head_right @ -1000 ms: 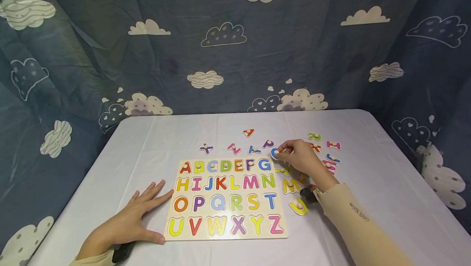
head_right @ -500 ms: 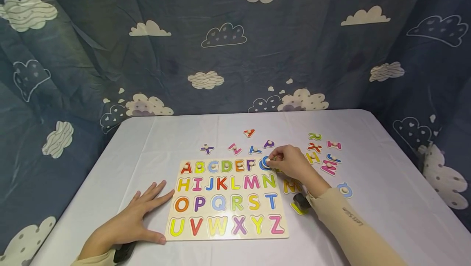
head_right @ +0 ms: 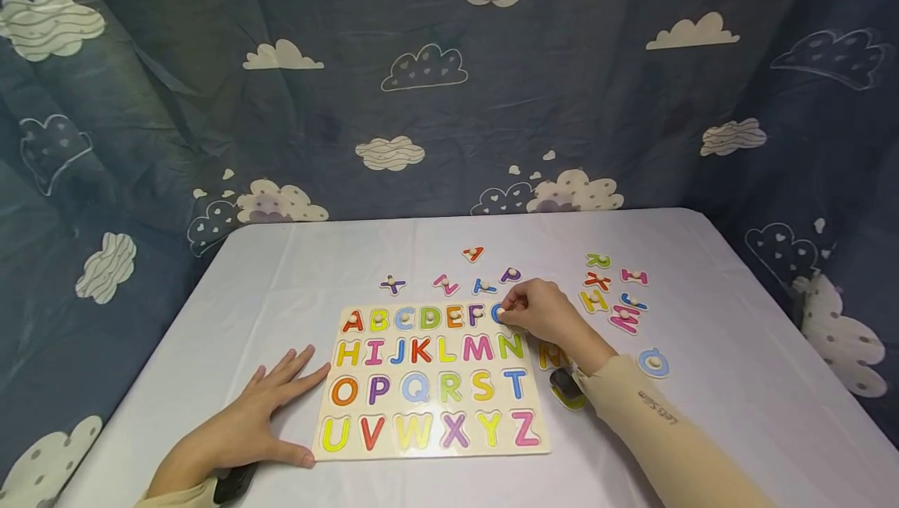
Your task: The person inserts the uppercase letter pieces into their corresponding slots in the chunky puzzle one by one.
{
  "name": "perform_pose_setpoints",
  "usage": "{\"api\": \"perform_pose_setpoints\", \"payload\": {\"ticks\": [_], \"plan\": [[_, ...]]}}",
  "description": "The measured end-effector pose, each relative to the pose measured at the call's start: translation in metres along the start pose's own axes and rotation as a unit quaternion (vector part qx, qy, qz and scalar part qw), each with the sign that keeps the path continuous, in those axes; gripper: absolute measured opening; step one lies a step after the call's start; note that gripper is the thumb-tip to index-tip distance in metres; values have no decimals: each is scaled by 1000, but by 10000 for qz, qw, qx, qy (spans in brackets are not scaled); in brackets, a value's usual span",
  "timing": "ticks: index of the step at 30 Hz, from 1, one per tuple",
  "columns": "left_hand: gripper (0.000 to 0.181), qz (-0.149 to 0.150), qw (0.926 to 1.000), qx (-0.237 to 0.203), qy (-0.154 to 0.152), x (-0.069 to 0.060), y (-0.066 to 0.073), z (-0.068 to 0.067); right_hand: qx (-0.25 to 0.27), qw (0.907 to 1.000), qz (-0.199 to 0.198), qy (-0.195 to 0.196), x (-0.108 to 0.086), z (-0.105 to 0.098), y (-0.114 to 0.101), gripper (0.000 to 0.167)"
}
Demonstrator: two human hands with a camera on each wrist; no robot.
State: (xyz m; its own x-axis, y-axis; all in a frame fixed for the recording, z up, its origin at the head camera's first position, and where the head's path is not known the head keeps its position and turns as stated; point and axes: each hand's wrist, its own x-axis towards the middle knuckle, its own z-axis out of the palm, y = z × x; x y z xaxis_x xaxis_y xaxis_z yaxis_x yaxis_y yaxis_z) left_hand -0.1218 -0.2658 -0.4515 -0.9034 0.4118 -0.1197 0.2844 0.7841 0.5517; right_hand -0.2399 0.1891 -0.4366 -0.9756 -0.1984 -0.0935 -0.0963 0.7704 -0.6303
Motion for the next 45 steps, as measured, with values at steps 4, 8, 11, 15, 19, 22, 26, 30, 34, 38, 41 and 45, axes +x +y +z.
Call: {"api": "perform_pose_setpoints", "payload": {"ticks": [4, 8, 11, 15, 19, 22, 26, 30, 34, 38, 41, 45], "plan": [[124, 11, 10000, -5, 6, -2, 0, 0, -27, 10000, 25, -3, 0, 2, 0, 17], [123, 27, 10000, -4, 29, -2, 0, 1, -36, 9999, 102, -34, -1, 1, 0, 17], [124, -18, 10000, -13, 8, -2, 0, 1, -50, 9998, 150, -104, -3, -3, -1, 20], [125, -104, 9999, -38, -40, -2, 2, 1, -118, 9997, 205, -90, -9, -18, 3, 25], [125, -160, 9999, -16, -36, -3, 2, 0, -124, 9995, 213, 182, -17, -41, 16, 29], [125, -134, 9999, 8, -28, -2, 2, 0, -43, 9988, 311, 381, -22, -56, 31, 33], [125, -104, 9999, -8, -24, -1, 2, -1, 189, 9969, 600, 468, -26, -71, 54, 41], [125, -94, 10000, -19, -24, -1, 1, -1, 366, 9929, 1010, 508, -28, -81, 75, 48], [125, -103, 9999, -34, -23, -1, 2, 0, 243, 9909, 1184, 596, -28, -86, 92, 50], [125, -117, 9999, -52, -33, 0, 2, 0, 86, 9901, 1240, 650, -29, -85, 102, 47], [124, -162, 9998, -82, -61, 0, 1, 0, 34, 9892, 1298, 677, -30, -83, 105, 46], [124, -174, 9998, -75, -82, 0, 1, 0, -8, 9890, 1330, 656, -29, -81, 108, 45]]}}
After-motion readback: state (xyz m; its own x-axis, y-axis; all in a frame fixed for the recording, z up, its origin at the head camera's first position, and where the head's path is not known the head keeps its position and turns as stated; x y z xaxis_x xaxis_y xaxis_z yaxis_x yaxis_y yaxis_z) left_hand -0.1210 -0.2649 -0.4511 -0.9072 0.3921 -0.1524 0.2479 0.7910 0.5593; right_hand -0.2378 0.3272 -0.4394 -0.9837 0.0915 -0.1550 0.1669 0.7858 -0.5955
